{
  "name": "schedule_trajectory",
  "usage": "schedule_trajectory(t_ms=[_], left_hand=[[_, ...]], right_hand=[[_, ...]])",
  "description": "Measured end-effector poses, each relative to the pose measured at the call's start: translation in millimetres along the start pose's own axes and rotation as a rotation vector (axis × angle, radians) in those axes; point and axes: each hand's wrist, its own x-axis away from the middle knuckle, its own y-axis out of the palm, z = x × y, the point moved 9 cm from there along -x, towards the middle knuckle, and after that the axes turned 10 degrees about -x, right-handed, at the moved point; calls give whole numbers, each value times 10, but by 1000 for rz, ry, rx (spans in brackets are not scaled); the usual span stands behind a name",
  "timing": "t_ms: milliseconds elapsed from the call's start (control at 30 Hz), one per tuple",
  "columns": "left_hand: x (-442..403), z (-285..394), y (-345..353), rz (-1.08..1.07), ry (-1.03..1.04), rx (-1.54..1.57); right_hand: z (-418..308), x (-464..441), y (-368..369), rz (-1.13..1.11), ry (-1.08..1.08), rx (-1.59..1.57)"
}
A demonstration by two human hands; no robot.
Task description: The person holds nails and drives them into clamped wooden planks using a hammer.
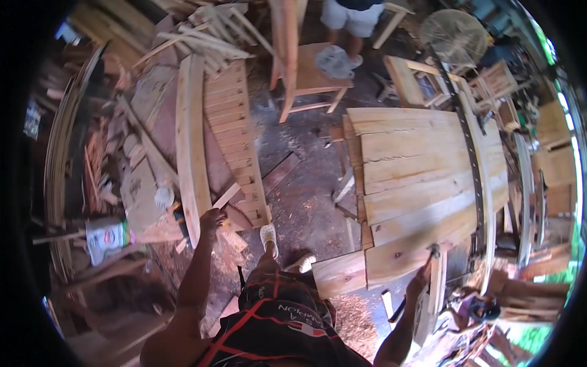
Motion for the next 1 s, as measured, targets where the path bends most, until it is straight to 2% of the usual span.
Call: schedule_trajectory(t_ms=[33,67,133,167,233,267,300,333,367,433,467,567,667,733,767,800,833,867,900,933,1000], left_hand=[[-122,155,77,-86,7,74],[-199,240,163,-54,1,95],[-215,537,494,-88,95,90],[-330,513,673,-118,115,79],[-637,327,1253,-365,94,-27],[-66,716,1531,-323,74,-25],[88,802,1774,-345,95,-76],[210,861,1965,-368,117,-133],[294,901,2141,-411,140,-172],[418,876,2529,-593,163,-206],[580,938,2667,-634,188,-253],[901,1098,2822,-519,153,-322],[1131,1282,2860,-512,182,-401],[862,1282,2907,-482,215,-406],[698,1285,2929,-513,225,-462],[507,1353,2941,-528,237,-504],[329,1431,2971,-458,259,-526],[170,1517,3038,-457,272,-488],[115,1702,3082,-384,301,-584],[-185,1829,3150,-336,316,-541],[-1228,2267,3552,-269,451,-724]], right_hand=[[-149,76,-7,2,-15,-24],[-334,179,15,12,-75,-171],[-186,82,213,70,-99,-326],[-147,85,251,63,-53,-300],[-187,146,309,53,26,-222],[-302,207,296,-33,24,-260],[-470,267,280,-85,-65,-318],[-653,399,132,-51,-21,-347],[-414,325,326,-50,14,-352],[-387,403,348,-86,110,-359],[-59,251,729,-29,-34,-191],[-211,538,328,72,183,-300],[-171,671,293,-17,185,-370],[-427,605,129,-81,54,-487],[-199,542,505,-143,52,-401],[-427,596,230,-54,-36,-365],[-439,581,418,-41,-264,-220],[-389,578,408,-135,-58,-259],[-530,643,210,-32,-186,-285],[-559,661,87,-69,5,-408],[-322,619,347,-65,165,-292]])
